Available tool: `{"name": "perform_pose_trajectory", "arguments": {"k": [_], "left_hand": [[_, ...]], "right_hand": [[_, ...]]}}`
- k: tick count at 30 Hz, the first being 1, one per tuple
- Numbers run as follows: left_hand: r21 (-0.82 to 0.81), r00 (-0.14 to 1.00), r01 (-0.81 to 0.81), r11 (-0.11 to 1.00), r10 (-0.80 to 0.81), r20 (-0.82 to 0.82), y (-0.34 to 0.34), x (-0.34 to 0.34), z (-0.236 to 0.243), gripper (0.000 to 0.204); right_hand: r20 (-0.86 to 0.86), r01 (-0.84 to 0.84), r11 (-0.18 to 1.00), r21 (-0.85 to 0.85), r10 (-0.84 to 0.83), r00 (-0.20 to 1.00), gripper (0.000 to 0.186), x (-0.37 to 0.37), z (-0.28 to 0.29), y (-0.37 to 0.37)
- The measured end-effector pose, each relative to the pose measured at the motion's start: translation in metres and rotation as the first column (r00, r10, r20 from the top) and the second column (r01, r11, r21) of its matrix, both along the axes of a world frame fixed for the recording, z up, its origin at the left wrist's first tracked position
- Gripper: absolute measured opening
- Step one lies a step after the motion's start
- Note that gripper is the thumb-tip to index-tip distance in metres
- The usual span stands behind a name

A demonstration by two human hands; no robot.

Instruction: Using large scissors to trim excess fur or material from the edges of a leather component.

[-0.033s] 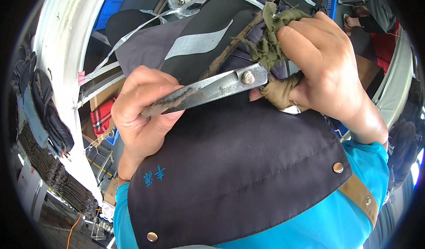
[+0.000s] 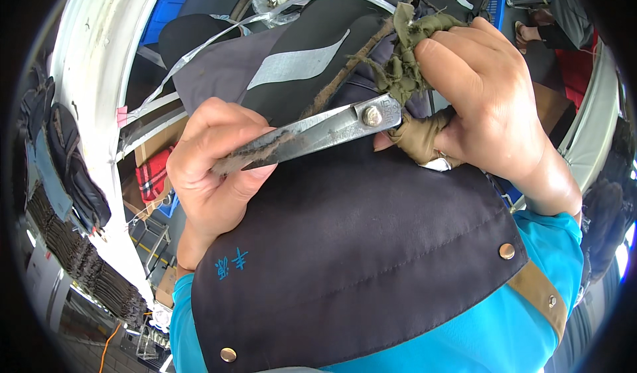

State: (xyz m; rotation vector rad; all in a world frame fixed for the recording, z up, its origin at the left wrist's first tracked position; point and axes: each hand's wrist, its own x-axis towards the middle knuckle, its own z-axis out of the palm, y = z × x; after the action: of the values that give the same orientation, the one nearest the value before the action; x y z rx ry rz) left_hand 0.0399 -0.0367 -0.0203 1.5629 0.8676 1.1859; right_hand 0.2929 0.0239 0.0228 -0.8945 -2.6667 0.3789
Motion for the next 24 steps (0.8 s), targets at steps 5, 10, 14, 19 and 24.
{"name": "perform_pose_trajectory", "arguments": {"k": [5,10,14,19,24], "left_hand": [[-0.064,1.000,0.008,0.998,-0.010,-0.022,0.003,-0.001,0.005,0.025],[-0.177,1.000,0.029,0.984,-0.030,-0.005,0.006,-0.001,0.010,0.023],[-0.322,0.997,0.077,0.944,-0.067,0.041,0.007,-0.004,0.008,0.022],[-0.101,0.987,-0.027,0.995,0.010,-0.159,0.013,-0.006,0.017,0.030],[0.266,0.878,-0.207,0.941,0.299,-0.373,0.015,0.000,0.004,0.029]], "right_hand": [[-0.040,-0.031,0.997,-0.070,0.028,0.999,0.052,0.000,-0.005,0.003],[-0.063,-0.014,0.984,-0.177,0.003,0.998,0.047,0.000,-0.009,-0.001],[-0.052,0.009,0.977,-0.212,-0.020,0.998,0.044,-0.002,-0.006,0.002],[-0.075,0.032,0.949,-0.315,-0.058,0.995,0.041,-0.002,-0.010,0.003],[-0.053,0.148,0.871,-0.469,-0.195,0.979,0.025,-0.001,-0.014,0.008]]}}
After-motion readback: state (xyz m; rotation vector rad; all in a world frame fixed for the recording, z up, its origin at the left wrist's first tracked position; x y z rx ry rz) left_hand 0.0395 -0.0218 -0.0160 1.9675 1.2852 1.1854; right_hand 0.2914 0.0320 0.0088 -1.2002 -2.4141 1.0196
